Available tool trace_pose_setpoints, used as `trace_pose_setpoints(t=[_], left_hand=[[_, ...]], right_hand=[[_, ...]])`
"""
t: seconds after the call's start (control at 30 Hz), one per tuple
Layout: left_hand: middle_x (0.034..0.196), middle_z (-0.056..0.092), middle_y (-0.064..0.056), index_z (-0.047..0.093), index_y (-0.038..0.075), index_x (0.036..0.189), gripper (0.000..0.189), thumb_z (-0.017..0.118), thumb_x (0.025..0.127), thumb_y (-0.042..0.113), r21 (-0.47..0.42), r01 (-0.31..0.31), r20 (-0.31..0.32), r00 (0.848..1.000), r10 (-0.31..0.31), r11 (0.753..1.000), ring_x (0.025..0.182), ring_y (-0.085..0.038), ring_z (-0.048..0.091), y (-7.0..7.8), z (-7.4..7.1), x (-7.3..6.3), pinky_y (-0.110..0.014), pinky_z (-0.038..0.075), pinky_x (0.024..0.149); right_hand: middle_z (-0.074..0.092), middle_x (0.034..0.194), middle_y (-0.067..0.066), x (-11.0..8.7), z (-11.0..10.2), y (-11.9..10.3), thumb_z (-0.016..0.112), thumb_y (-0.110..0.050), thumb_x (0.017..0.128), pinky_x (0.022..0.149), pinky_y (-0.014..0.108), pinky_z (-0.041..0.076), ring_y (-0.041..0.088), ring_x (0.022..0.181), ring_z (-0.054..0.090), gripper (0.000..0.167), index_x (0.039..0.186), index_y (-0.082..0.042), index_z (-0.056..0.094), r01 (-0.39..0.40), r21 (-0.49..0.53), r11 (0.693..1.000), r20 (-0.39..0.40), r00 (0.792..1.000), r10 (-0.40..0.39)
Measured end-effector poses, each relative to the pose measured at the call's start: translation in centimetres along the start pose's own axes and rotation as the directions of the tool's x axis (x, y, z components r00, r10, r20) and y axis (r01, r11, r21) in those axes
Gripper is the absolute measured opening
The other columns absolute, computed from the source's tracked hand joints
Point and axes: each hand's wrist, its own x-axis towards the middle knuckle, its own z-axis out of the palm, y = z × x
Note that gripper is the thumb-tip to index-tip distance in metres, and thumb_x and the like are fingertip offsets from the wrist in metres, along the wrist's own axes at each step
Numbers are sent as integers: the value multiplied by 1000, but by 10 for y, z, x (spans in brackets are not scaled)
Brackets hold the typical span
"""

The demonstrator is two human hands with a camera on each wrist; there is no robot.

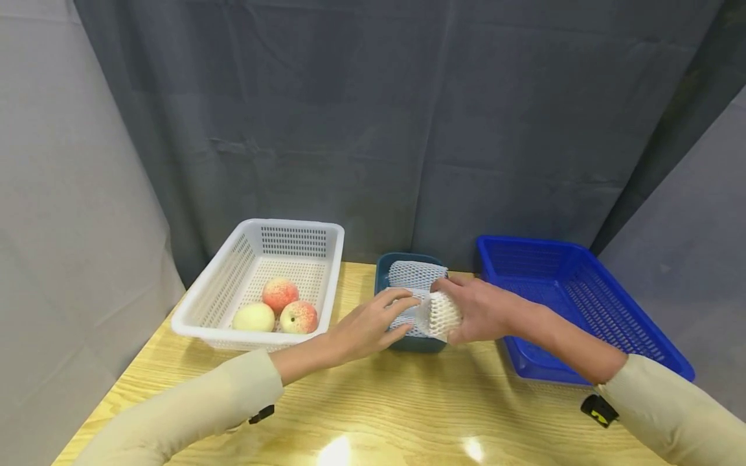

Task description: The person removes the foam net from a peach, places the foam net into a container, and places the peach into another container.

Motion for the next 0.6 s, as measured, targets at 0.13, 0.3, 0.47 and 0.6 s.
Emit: trace_pose_setpoints(t=[0.13,0.3,0.47,0.6], left_hand=[[134,54,-10,57,7,136,44,70,96,19,-23,9,14,1000,-8,1000,124,-20,51,2,1,-6,-24,46,97],[133,55,-11,57,5,135,44,70,96,19,-52,21,21,1000,-20,998,122,-20,53,3,4,-14,-26,44,101],[133,55,-10,56,6,137,45,70,96,19,-64,39,27,999,-37,997,123,-20,53,5,7,-20,-26,42,104],[133,56,-10,55,5,137,46,71,95,18,-79,38,34,999,-35,996,124,-21,53,6,8,-23,-27,41,105]], right_hand=[[55,103,5,-2,8,-2,81,-20,71,57,27,50,12,73,56,67,130,-13,49,-24,18,1000,31,999,23],[55,104,4,-4,17,-4,82,-21,71,60,27,50,13,77,56,67,130,-13,50,-18,7,1000,38,999,17],[57,99,2,-5,27,-4,83,-19,67,59,26,50,13,76,56,66,124,-14,52,28,-4,1000,12,1000,-28],[57,99,1,-6,34,-5,83,-20,66,58,25,49,12,75,56,64,123,-15,53,24,-7,1000,17,1000,-24]])
